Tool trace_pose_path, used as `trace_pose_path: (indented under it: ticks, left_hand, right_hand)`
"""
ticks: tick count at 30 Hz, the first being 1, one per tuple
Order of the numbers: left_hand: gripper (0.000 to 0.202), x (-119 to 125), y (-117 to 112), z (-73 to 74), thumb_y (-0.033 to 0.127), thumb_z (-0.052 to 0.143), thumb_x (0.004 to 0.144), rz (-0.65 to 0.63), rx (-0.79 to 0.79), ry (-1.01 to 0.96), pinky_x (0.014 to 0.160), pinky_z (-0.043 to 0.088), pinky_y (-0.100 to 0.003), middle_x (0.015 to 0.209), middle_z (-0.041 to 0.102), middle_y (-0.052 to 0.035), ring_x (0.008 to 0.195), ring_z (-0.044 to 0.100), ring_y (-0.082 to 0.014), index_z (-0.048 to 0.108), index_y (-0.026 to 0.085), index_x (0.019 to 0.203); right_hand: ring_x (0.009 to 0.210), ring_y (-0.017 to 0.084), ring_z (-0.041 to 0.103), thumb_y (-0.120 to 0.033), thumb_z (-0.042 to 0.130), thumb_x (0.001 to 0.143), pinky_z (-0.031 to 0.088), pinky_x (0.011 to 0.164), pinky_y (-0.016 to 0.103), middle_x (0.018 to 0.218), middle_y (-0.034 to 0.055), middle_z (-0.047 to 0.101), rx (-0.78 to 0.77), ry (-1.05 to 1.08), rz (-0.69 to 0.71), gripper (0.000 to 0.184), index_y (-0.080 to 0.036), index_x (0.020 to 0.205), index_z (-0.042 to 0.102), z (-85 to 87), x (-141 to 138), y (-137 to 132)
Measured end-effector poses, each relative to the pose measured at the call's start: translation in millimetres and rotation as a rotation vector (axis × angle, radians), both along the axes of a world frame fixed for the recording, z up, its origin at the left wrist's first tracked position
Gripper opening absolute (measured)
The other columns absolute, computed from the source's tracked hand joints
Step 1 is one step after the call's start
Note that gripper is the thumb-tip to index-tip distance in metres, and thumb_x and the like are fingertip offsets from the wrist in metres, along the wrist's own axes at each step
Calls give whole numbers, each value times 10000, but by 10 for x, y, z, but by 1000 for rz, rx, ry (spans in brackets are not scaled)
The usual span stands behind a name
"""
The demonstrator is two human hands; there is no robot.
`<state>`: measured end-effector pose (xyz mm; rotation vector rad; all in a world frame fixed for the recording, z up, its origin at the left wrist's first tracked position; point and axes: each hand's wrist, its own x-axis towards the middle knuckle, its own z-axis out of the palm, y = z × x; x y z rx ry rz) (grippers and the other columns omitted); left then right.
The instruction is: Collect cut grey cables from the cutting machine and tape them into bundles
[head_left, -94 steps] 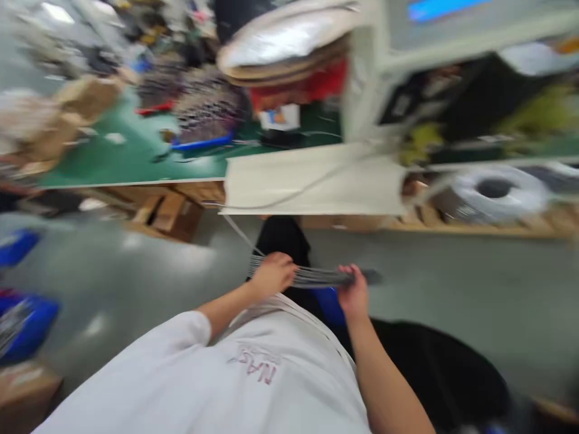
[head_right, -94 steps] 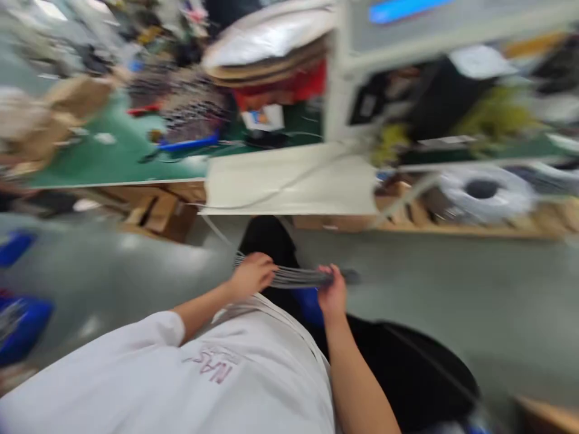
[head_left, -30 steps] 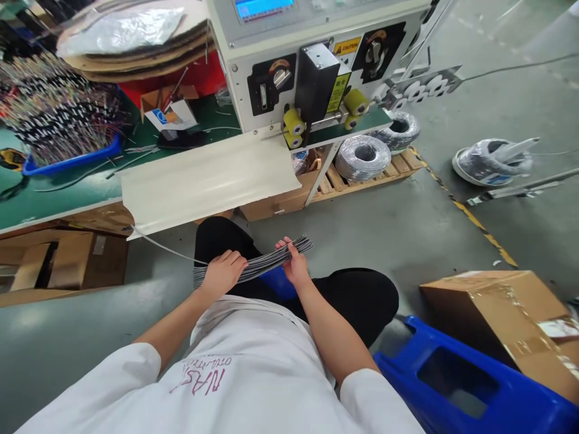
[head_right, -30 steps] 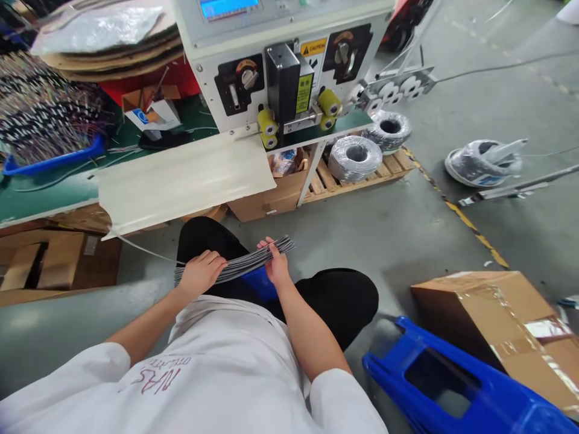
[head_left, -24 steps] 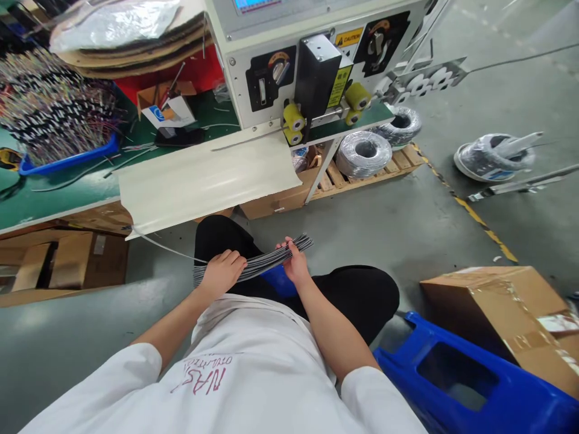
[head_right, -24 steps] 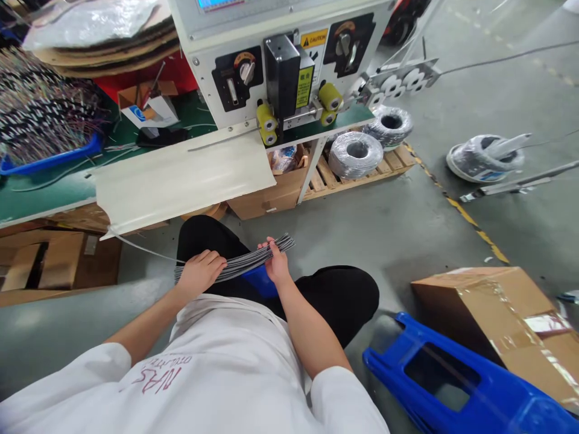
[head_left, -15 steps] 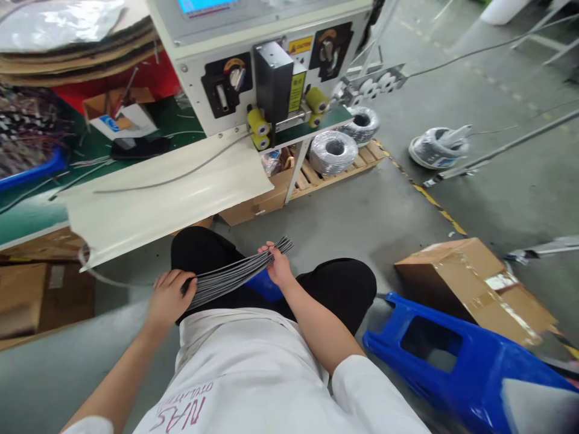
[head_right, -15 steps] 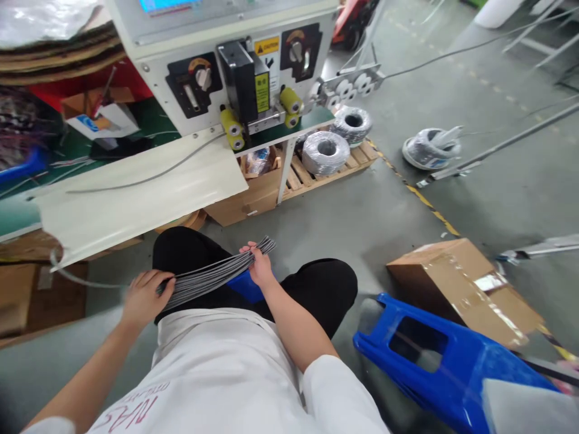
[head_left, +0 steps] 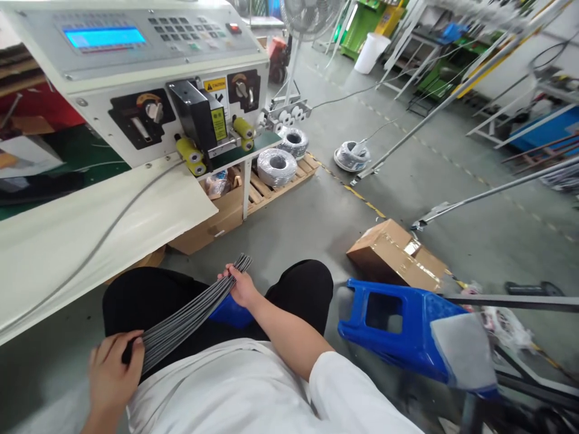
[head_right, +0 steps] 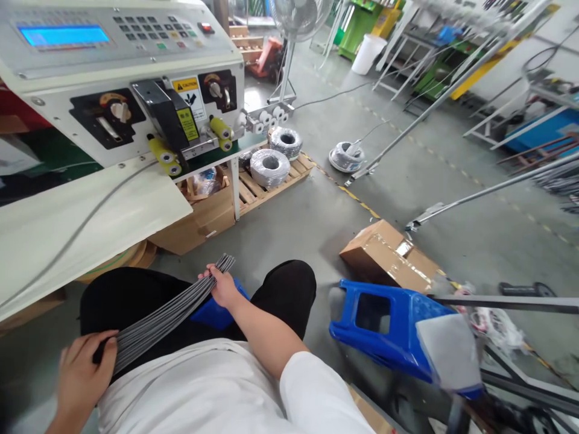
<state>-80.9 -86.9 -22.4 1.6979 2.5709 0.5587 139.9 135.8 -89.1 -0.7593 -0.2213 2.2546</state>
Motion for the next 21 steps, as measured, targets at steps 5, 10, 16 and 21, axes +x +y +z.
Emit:
trace_pose_path:
  ticks: [5,10,16,21]
  left_hand:
    - [189,45,119,100,314,533,836,-144,31,181,840,450,-453,997,680,-85,921,618,-306,646,248,973]
    - [295,-40,625,470,291,659,762,-283,188,329,920,465,-480,1010,701,-61,965,636,-307,647,280,1057]
    - [611,-140,1426,1209,446,572,835,-79,312,345,1032,430,-602,1293,581,-31,1242,526,-363,386,437,1417]
    - [732,-162,1636,1454,550,466,869,-30,280,233,1027,349,-710,1374,482,-164,1303,410,-475,240,314,1525]
  right_hand:
    - [808,195,690,-398,804,750,515,840,368,728,-29,636,24,-47,22,313,-192,929,650,-21,-2,6]
    - [814,215,706,-421,839,704,525,817,378,749,-10,666,32,-76,30,370,-182,921,661,-10,-11,-9]
    - [781,211,705,-457,860,670,520,802,371,732,-3,668,51,-81,32,410,-173,900,673,21,23,-15]
    - [752,206,703,-450,879,640,513,792,374,734,-3,660,59,-88,27,437,-169,907,680,-18,62,19]
